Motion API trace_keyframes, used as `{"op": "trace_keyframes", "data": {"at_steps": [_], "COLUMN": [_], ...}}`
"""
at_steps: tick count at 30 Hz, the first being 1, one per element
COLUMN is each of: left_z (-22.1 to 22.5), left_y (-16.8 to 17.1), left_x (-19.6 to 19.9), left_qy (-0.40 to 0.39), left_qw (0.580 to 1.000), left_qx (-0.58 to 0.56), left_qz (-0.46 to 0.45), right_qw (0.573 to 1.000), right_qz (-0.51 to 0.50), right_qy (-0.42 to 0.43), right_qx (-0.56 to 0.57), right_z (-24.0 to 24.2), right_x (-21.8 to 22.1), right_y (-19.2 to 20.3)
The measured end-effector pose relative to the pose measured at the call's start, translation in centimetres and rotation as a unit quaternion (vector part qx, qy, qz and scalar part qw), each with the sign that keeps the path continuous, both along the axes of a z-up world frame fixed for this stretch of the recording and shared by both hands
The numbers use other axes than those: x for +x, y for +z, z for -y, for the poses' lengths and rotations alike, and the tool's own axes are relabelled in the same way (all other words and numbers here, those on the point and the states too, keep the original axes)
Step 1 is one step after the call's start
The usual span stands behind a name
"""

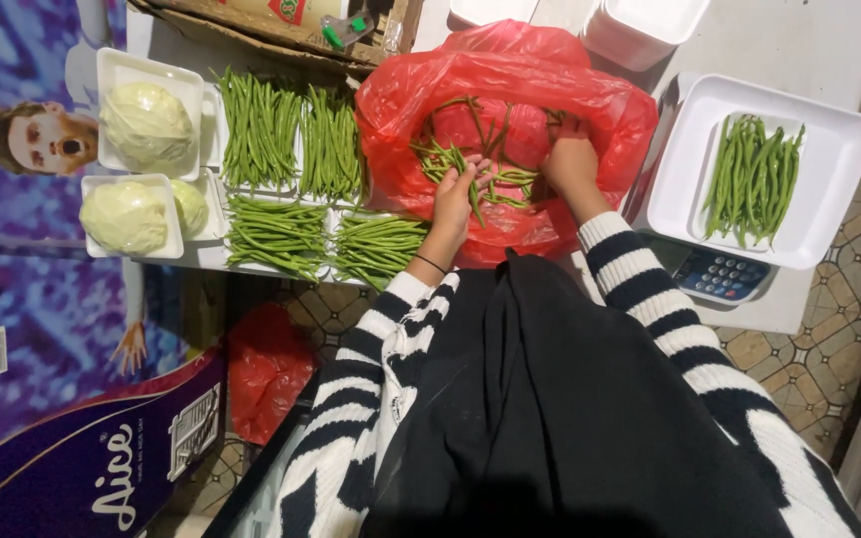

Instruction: Sorting and prepping long beans by snapping off ends and weighing them on a digital scale

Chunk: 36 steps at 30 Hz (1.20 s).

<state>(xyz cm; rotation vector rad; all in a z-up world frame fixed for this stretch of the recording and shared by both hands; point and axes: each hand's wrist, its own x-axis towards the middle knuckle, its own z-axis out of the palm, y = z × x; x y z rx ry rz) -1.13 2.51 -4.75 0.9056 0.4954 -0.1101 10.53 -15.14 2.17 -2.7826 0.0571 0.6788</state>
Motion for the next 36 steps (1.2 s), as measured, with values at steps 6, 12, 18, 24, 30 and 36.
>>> {"op": "trace_keyframes", "data": {"at_steps": [6, 12, 18, 24, 30, 36], "left_z": [0.1, 0.2, 0.5, 0.5, 0.2, 0.9], "left_y": [0.9, 1.8, -0.8, 1.9, 2.2, 1.9], "left_x": [-0.2, -0.5, -0.2, -0.1, -0.1, 1.4], "left_qy": [0.005, 0.004, 0.005, -0.041, -0.054, -0.068], "left_qw": [0.999, 1.000, 1.000, 0.998, 0.997, 0.987], "left_qx": [-0.033, 0.018, 0.015, -0.040, 0.007, 0.081], "left_qz": [0.034, 0.003, 0.000, 0.002, 0.046, 0.119], "right_qw": [0.999, 0.982, 0.958, 0.904, 0.862, 0.847], "right_qz": [0.030, 0.117, 0.257, 0.237, 0.220, 0.049], "right_qy": [0.017, 0.108, 0.122, 0.089, 0.027, -0.073], "right_qx": [-0.026, -0.104, 0.035, 0.345, 0.456, 0.525], "right_z": [1.7, 2.6, 3.1, 0.7, -0.7, -2.1], "right_x": [0.5, -0.1, -1.5, -3.3, -4.6, -5.4], "right_y": [-2.1, -5.0, -3.2, 5.7, 7.3, 8.8]}}
